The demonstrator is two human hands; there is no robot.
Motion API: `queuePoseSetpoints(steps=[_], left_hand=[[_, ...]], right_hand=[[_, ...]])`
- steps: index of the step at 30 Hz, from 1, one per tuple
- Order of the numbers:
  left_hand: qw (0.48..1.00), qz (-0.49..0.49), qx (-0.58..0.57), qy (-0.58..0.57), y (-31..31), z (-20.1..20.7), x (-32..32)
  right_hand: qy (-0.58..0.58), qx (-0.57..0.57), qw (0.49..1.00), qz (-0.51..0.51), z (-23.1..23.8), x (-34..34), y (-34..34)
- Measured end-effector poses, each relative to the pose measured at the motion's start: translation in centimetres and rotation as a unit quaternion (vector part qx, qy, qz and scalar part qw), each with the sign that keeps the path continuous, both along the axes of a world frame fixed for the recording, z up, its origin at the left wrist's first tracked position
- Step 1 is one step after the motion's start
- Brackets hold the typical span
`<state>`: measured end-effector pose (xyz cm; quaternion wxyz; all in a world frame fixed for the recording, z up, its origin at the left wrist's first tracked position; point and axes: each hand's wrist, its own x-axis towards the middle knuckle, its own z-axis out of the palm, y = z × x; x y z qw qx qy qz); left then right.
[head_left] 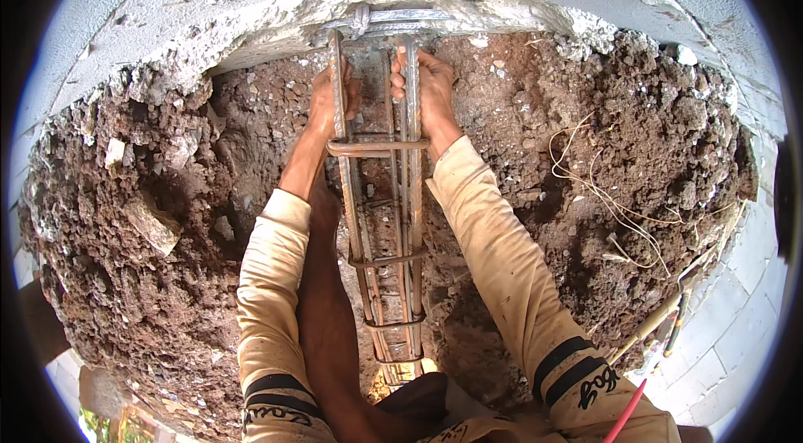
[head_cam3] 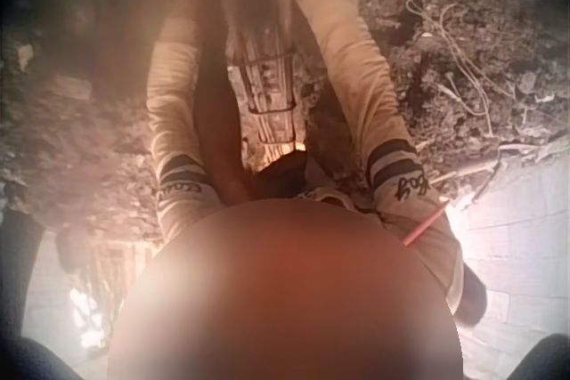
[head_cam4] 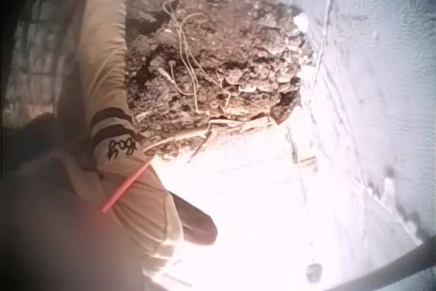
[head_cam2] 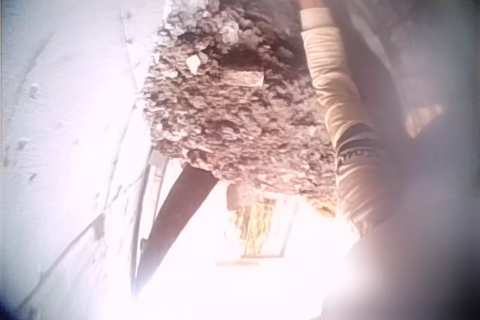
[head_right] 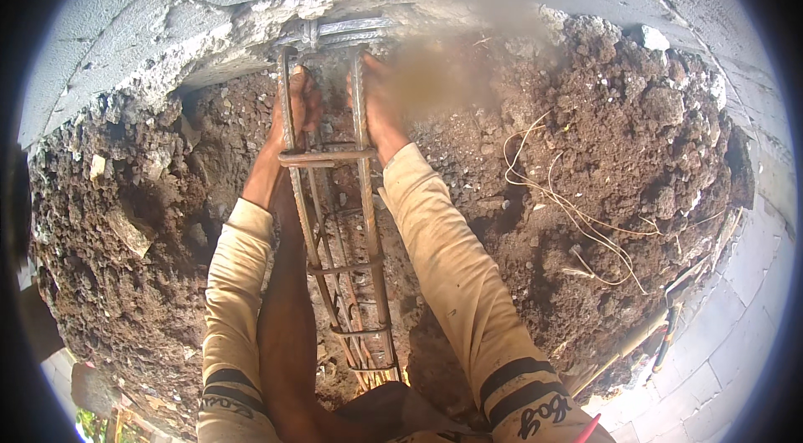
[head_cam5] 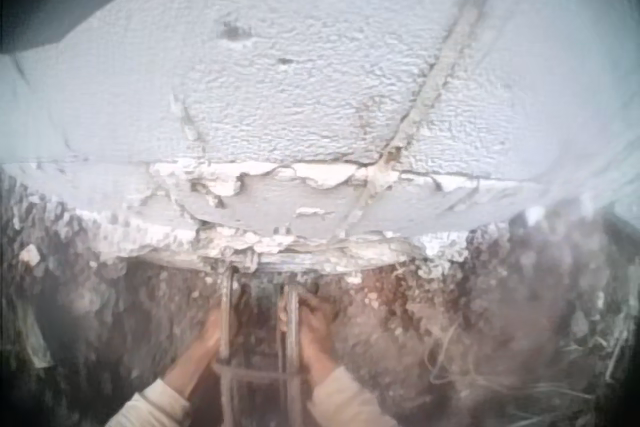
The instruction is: The person uses a hammer and chisel to break away concrete and soil around a metal rebar cage embedded in the ground. They then adjust and position the rebar cage within the excavated area.
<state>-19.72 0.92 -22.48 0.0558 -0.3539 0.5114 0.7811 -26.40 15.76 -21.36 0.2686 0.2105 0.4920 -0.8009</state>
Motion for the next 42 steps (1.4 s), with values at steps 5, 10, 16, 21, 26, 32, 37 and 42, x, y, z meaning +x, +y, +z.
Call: queuePoseSetpoints(steps=[5,10,16,21,26,32,37,42], left_hand=[[1.000,0.018,-0.010,-0.004,-0.1,0.2,0.0],[0.999,0.000,-0.036,-0.013,-0.1,0.5,0.0],[0.999,-0.017,-0.015,-0.033,-0.3,1.1,-0.3],[0.998,-0.010,-0.010,-0.067,0.2,0.8,-0.1],[0.998,-0.013,-0.035,-0.056,0.3,0.1,-0.3],[0.999,-0.024,0.025,-0.020,-1.9,-4.9,0.9],[0.997,-0.051,0.010,0.062,-1.4,-8.8,2.6],[0.999,-0.010,-0.009,-0.035,2.2,-4.8,0.3]], right_hand=[[0.000,0.011,1.000,0.015,0.1,-0.3,-0.4],[-0.002,0.025,1.000,0.009,-0.3,0.0,-0.5],[0.059,0.071,0.996,0.007,-4.3,0.1,-0.3],[-0.012,0.014,1.000,-0.006,0.2,0.4,0.1],[0.010,-0.009,1.000,-0.015,0.7,0.3,0.2],[0.011,-0.032,0.999,0.032,-1.1,-0.7,1.2],[0.034,0.022,0.998,0.047,0.3,-0.5,1.9],[0.040,0.050,0.996,0.055,0.3,-1.5,4.0]])
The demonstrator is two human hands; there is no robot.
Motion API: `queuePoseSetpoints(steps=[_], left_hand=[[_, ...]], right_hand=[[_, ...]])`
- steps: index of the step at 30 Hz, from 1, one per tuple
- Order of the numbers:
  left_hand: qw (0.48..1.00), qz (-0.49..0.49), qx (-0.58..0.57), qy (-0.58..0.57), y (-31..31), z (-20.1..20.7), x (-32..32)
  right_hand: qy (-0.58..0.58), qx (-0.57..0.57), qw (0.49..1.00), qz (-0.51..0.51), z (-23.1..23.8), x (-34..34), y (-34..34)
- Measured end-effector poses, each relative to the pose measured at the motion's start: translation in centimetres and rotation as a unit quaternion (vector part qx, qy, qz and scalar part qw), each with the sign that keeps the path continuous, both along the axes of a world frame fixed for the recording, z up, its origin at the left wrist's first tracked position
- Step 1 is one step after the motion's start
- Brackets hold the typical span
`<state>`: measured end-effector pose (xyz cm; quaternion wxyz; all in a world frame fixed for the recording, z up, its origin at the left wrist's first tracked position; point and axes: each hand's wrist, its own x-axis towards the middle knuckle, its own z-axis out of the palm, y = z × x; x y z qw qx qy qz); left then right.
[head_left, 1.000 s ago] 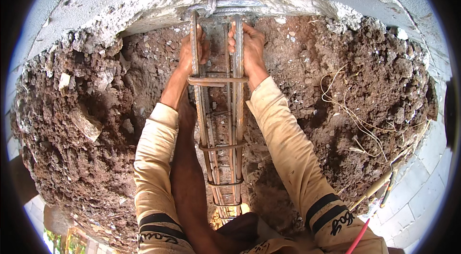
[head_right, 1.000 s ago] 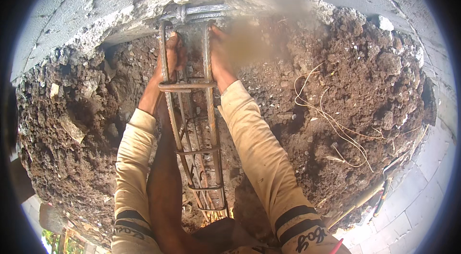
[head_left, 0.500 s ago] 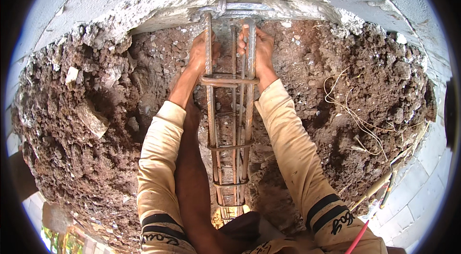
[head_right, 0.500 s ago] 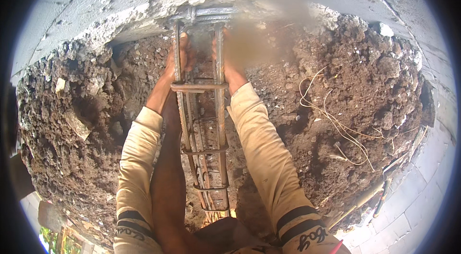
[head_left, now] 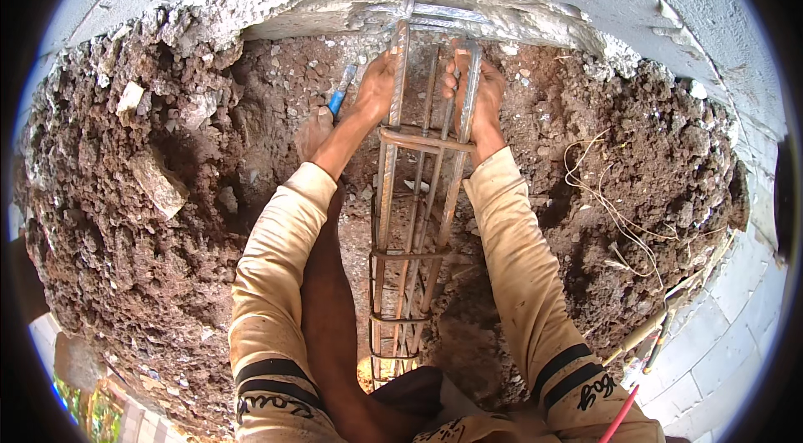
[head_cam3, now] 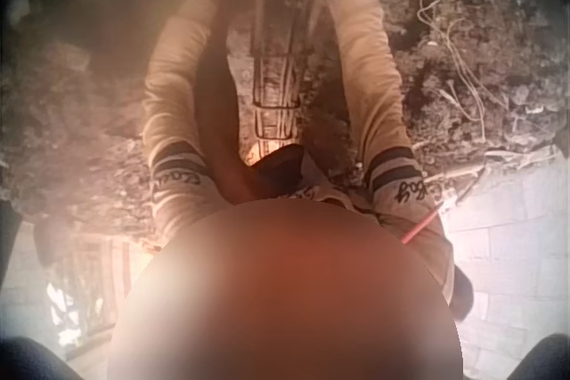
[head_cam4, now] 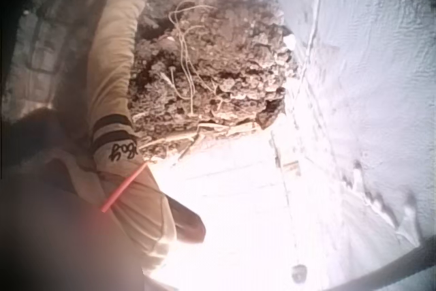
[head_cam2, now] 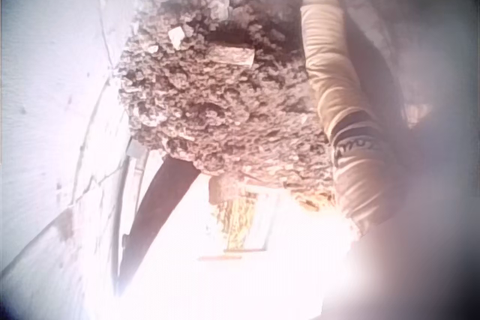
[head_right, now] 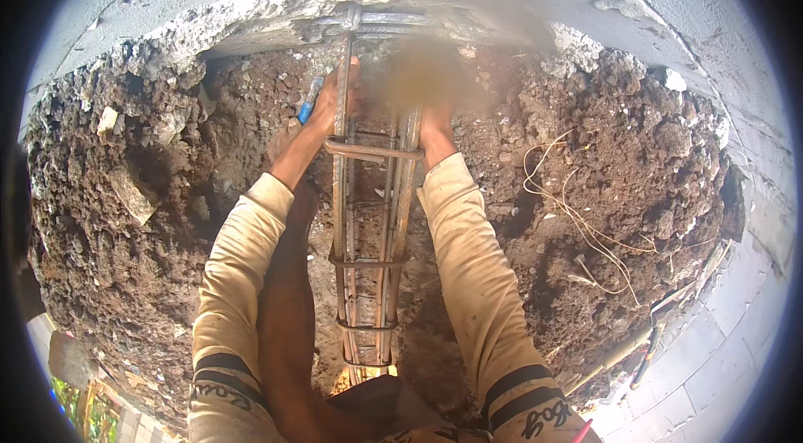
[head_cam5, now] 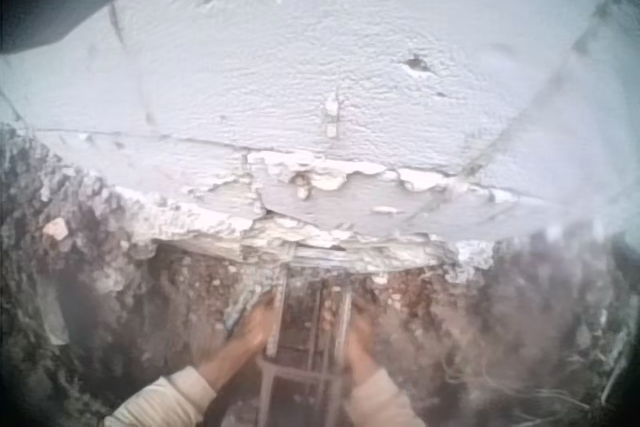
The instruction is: The person uses a hammer and chisel to break away concrete and soil around a metal rebar cage embedded in the ground. They then adjust and position the rebar cage within the excavated area.
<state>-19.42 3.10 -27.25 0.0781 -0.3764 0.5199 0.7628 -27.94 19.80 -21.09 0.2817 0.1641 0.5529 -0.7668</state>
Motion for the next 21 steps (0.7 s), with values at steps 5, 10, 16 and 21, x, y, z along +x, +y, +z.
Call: queuePoseSetpoints(steps=[5,10,16,21], left_hand=[[0.994,-0.060,-0.093,0.006,-0.3,0.6,-0.5],[0.995,-0.040,-0.090,0.011,0.0,2.5,-0.9],[0.988,-0.076,-0.130,0.025,0.0,2.1,-0.6],[0.974,-0.026,0.143,0.175,0.7,-9.7,-0.5]], right_hand=[[0.011,-0.017,1.000,0.007,-0.2,0.0,-0.2],[-0.007,-0.051,0.999,-0.006,0.8,0.6,-1.0],[0.017,-0.032,0.999,-0.022,-0.2,0.3,-1.0],[-0.072,0.035,0.997,0.010,-2.9,-1.3,1.0]])
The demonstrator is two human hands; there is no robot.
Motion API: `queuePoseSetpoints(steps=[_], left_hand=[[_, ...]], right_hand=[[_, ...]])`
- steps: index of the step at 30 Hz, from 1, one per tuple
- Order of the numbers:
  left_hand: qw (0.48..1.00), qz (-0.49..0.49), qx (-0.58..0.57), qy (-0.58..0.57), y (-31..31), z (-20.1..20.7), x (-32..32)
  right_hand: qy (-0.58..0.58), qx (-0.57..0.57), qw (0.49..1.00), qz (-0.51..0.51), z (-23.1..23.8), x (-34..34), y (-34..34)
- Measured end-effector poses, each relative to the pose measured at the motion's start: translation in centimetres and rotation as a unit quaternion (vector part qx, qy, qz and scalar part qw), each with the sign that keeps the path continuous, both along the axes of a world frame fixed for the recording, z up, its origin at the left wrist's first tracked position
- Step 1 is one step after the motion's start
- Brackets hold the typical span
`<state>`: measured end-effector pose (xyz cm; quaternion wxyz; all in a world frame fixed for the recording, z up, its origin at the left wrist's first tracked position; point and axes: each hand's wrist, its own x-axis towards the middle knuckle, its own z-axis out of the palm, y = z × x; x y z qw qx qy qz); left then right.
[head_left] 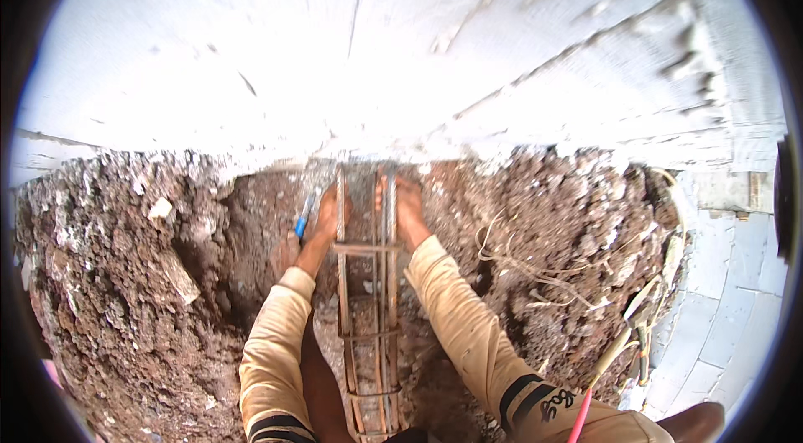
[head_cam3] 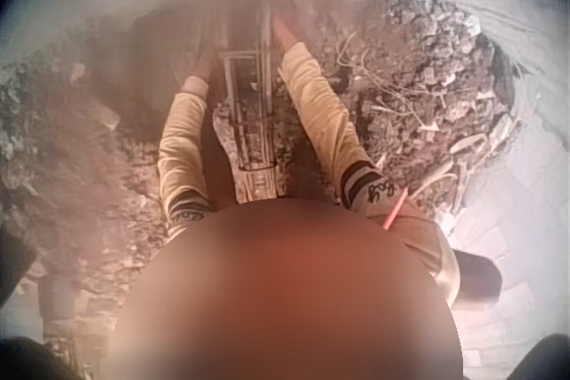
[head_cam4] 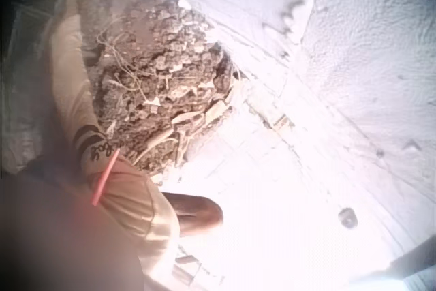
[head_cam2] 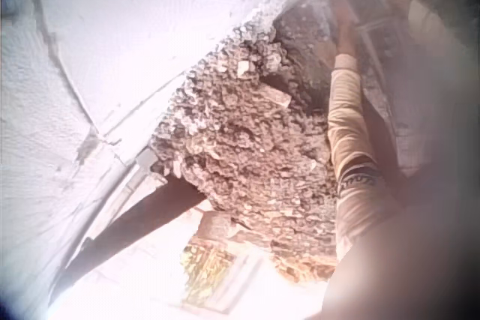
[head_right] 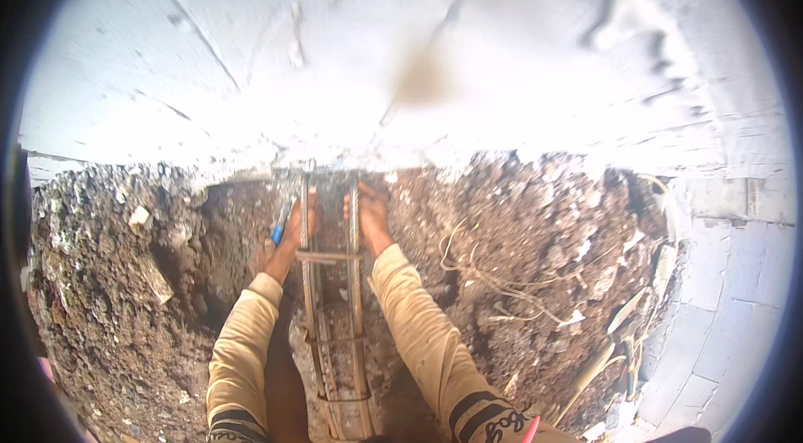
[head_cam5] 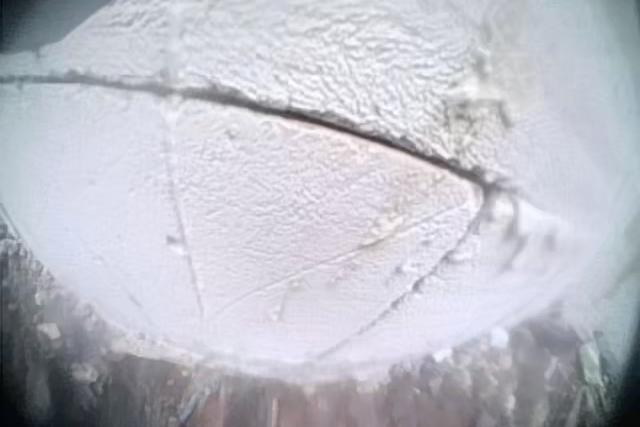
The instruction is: The person uses a hammer and chisel to break away concrete and soil around a metal rebar cage embedded in the ground. They then adjust and position the rebar cage within the excavated area.
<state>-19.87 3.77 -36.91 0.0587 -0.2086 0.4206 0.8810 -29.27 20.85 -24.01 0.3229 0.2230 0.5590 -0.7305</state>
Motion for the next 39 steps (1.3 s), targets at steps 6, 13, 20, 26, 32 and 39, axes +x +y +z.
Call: queuePoseSetpoints(steps=[6,13,20,26,32,39], left_hand=[[0.872,0.108,-0.474,-0.064,-0.1,7.1,-2.0],[0.928,0.063,-0.355,-0.094,-2.3,12.8,0.1],[0.970,0.109,-0.204,-0.076,-1.1,13.7,0.4],[0.983,-0.030,-0.182,-0.009,-0.3,18.1,-0.8],[0.970,-0.067,-0.231,-0.012,1.1,17.1,-2.6],[0.967,0.119,-0.203,-0.094,-2.6,11.0,1.4]], right_hand=[[0.059,0.212,0.975,0.020,9.1,-0.4,-1.1],[0.013,0.085,0.996,0.031,11.6,3.1,-2.6],[0.030,0.049,0.992,0.114,13.9,4.4,-2.2],[0.022,0.070,0.994,0.076,13.8,4.6,-1.9],[0.060,0.115,0.990,0.055,13.7,3.1,-0.1],[0.044,0.114,0.991,0.048,14.0,3.3,-2.1]])
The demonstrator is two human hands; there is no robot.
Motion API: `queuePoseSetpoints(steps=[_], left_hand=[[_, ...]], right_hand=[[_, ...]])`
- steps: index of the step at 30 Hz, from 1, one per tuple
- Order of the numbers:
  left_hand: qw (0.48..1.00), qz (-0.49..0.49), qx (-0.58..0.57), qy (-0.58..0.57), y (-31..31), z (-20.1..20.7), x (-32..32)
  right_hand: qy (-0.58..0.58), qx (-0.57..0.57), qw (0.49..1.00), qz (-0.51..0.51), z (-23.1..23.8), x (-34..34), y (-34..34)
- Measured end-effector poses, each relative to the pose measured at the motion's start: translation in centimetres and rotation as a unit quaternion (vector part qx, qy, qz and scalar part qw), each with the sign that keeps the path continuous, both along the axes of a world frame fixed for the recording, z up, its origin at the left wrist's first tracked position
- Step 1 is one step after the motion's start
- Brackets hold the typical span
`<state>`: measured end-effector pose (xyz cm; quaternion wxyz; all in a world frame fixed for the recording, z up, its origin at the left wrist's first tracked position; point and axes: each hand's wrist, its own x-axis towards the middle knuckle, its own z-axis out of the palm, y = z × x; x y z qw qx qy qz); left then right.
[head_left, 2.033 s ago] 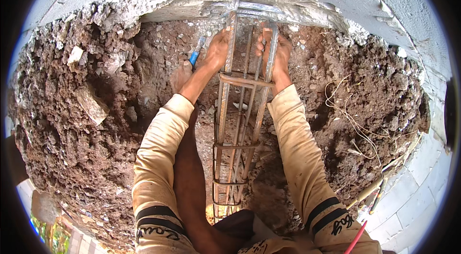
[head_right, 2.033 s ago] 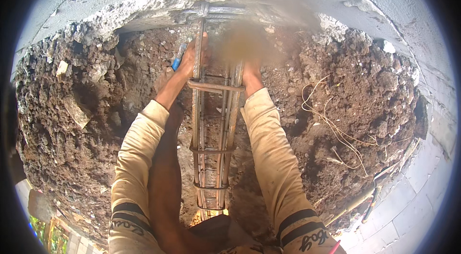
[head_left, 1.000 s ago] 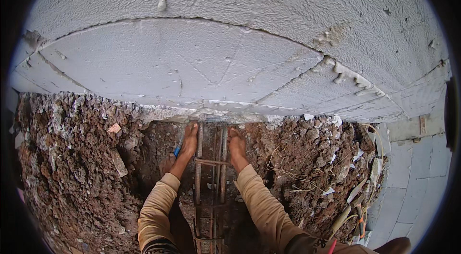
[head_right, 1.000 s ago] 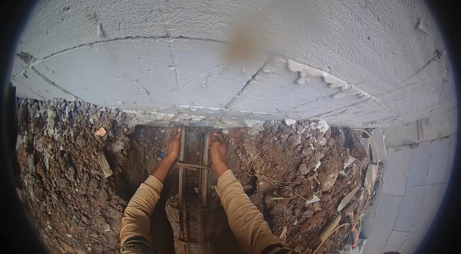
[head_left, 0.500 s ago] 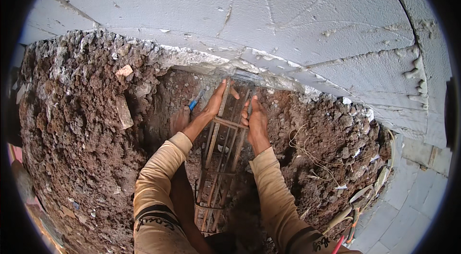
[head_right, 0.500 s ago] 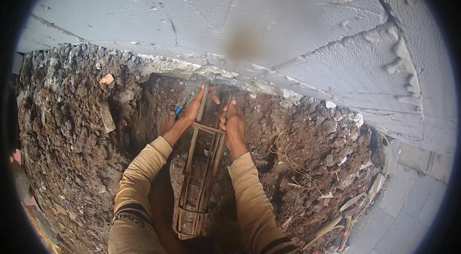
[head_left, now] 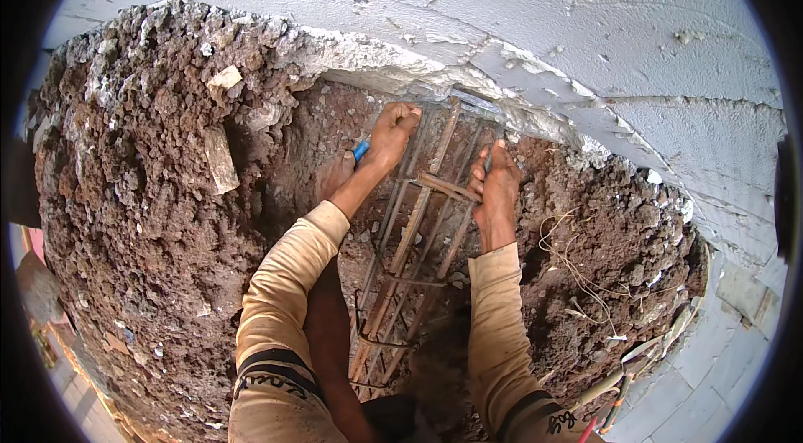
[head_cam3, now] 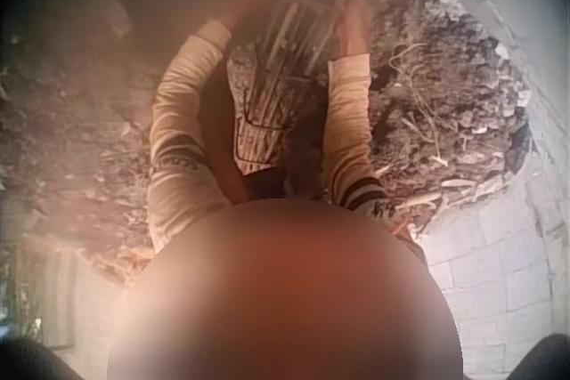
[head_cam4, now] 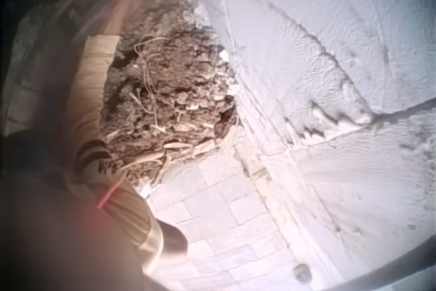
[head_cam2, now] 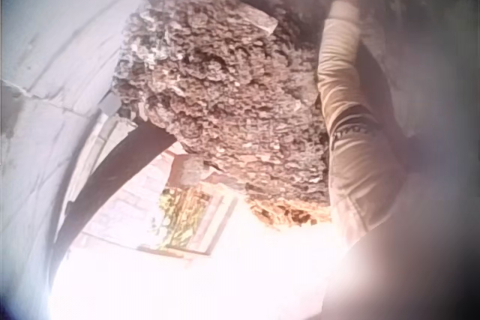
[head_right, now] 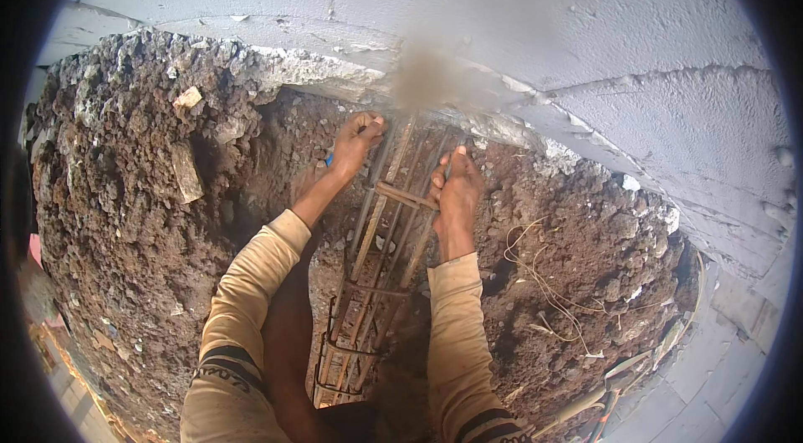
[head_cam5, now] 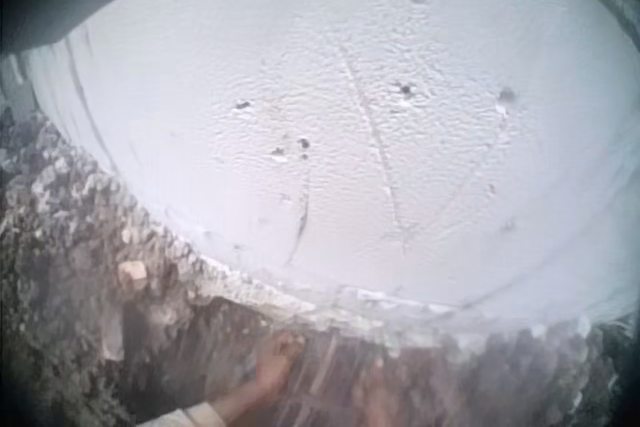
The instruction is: The person uses a hammer and chisel to break away concrete and soil around a metal rebar cage embedded in the ground. They then adjust and position the rebar cage within the excavated area.
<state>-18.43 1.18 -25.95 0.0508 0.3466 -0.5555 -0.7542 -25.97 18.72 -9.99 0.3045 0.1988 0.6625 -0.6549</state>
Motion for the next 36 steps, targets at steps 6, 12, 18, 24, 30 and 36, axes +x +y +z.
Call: queuePoseSetpoints(steps=[6,12,18,24,30,36], left_hand=[[0.965,-0.129,-0.148,-0.171,0.7,3.0,1.4],[0.971,-0.141,-0.018,-0.193,3.4,2.5,1.6],[0.983,-0.078,-0.048,-0.159,3.9,0.5,1.7],[0.956,-0.218,-0.145,-0.132,2.1,0.4,1.8],[0.932,-0.219,-0.236,-0.167,1.0,-2.7,2.1],[0.924,-0.231,-0.261,-0.156,0.1,-2.4,1.2]], right_hand=[[0.004,-0.006,1.000,-0.001,0.5,-0.2,0.1],[0.018,-0.001,1.000,0.012,-0.4,-0.2,0.6],[0.036,0.021,0.999,0.022,-0.1,-0.5,0.4],[0.028,0.029,0.999,0.036,-0.5,0.5,0.6],[0.057,0.054,0.997,0.029,-0.2,-0.8,-0.9],[0.050,0.044,0.997,0.025,-0.3,0.1,-1.2]])
